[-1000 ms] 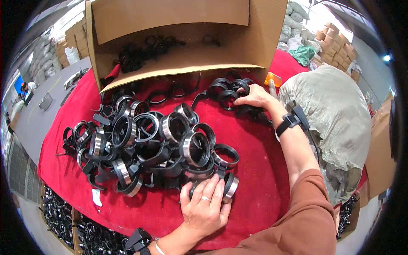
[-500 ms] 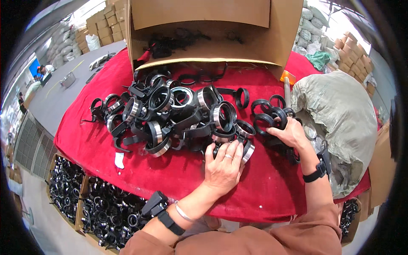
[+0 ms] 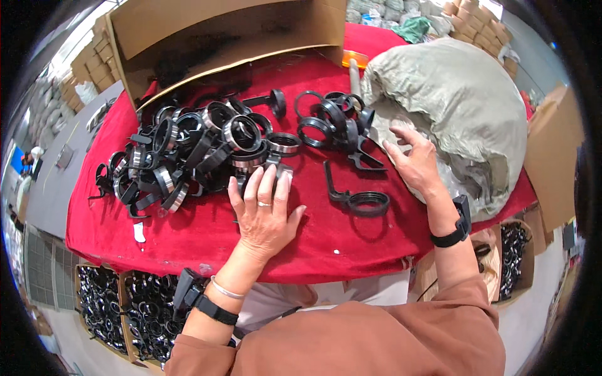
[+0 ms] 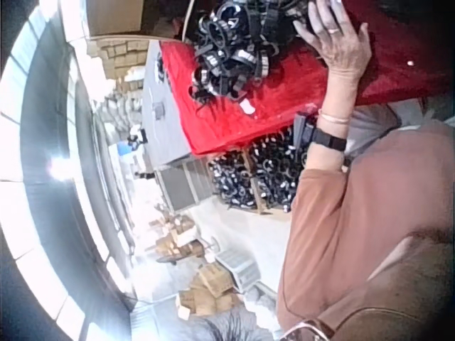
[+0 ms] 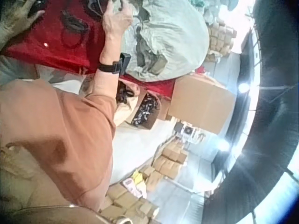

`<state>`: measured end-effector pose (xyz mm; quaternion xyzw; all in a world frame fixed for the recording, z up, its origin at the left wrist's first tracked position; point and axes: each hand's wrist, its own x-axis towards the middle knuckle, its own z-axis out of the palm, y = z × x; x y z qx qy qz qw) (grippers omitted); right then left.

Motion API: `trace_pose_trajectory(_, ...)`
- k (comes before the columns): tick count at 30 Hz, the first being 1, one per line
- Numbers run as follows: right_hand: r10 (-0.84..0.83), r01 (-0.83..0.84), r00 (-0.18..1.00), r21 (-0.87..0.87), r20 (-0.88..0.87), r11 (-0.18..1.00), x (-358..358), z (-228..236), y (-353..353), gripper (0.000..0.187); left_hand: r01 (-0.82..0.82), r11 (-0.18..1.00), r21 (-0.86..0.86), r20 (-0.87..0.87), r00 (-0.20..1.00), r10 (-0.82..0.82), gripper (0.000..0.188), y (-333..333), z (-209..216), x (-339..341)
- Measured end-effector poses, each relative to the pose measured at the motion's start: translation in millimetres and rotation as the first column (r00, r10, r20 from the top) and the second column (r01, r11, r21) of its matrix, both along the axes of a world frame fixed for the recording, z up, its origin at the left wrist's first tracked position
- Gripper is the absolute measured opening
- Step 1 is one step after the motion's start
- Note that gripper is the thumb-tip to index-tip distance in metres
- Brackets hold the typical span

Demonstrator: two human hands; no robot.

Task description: The person assembles cup holders by hand, picking up a black plastic ring and a metal band, fitting the band into the ring, and pressing them together. The person then places the assembled unit onto a pile on the table and reaches into a bag to retrieve another metal band to repeat the process.

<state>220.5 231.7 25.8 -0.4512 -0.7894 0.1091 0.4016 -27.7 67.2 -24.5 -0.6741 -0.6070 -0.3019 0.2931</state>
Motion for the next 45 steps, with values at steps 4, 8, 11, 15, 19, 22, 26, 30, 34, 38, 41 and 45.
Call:
trace_pose_trajectory(4, -0.062, 0.054, 0.993, -0.085, -0.100, 0.995, 32.2, -17.6, -21.7, 0.028, 0.030, 0.999, -0.040, 0.004, 1.000, -0.029, 0.071, 4.7, 3.8, -3.7)
trace_pose_trajectory(8, -0.112, 0.095, 0.980, -0.105, -0.163, 0.990, 54.8, -41.0, -29.8, 0.022, 0.015, 1.000, -0.010, -0.157, 0.987, -0.016, 0.060, 27.7, 4.6, -23.2)
trace_pose_trajectory(11, -0.152, 0.141, 0.980, -0.089, -0.129, 0.986, 66.2, -43.9, -36.9, 0.021, -0.016, 0.999, -0.040, -0.214, 0.977, 0.007, 0.060, 39.9, 9.9, -25.1)
trace_pose_trajectory(15, -0.274, 0.272, 0.951, -0.037, -0.141, 0.962, 100.0, -43.7, -26.0, 0.017, -0.138, 0.979, -0.150, -0.175, 0.978, 0.111, 0.061, 25.1, 23.8, 4.7)
trace_pose_trajectory(19, -0.575, 0.588, 0.803, -0.044, 0.157, 0.808, 148.2, -27.0, -0.1, 0.022, 0.158, 0.987, 0.033, -0.087, 0.984, -0.154, 0.049, -3.3, 37.9, 34.3)
trace_pose_trajectory(22, -0.530, 0.568, 0.783, -0.025, 0.326, 0.823, 203.5, -13.7, 31.8, 0.024, 0.507, 0.862, 0.005, -0.050, 0.861, -0.506, 0.034, -10.0, 42.1, 78.7)
trace_pose_trajectory(26, -0.193, 0.264, 0.950, -0.302, 0.244, 0.916, 212.5, 22.5, 82.2, 0.038, 0.650, 0.743, -0.160, -0.006, 0.752, -0.660, 0.026, 0.6, 28.3, 102.0)
trace_pose_trajectory(30, -0.468, 0.469, 0.876, -0.020, -0.117, 0.883, 232.4, 37.0, 113.8, 0.096, 0.675, 0.706, -0.214, -0.016, 0.720, -0.694, 0.028, 19.2, 22.7, 116.4)
trace_pose_trajectory(34, -0.785, 0.772, 0.611, -0.139, -0.107, 0.620, 258.6, 34.4, 118.4, 0.075, 0.677, 0.686, -0.267, 0.030, 0.717, -0.696, 0.032, 30.4, 11.0, 115.3)
trace_pose_trajectory(38, -0.643, 0.649, 0.760, -0.058, 0.098, 0.758, 244.4, 6.5, 115.7, 0.066, 0.701, 0.663, -0.261, 0.173, 0.710, -0.682, 0.034, 32.9, 4.8, 107.2)
trace_pose_trajectory(41, -0.439, 0.497, 0.855, -0.198, 0.275, 0.845, 192.7, 15.8, 84.1, 0.071, 0.714, 0.655, -0.248, 0.247, 0.701, -0.669, 0.030, 35.1, 0.2, 103.7)
trace_pose_trajectory(45, -0.378, 0.691, 0.680, -0.377, 0.628, 0.617, 190.5, 26.9, 115.4, 0.054, 0.719, 0.653, -0.239, 0.306, 0.694, -0.652, 0.025, 35.9, -1.0, 99.1)
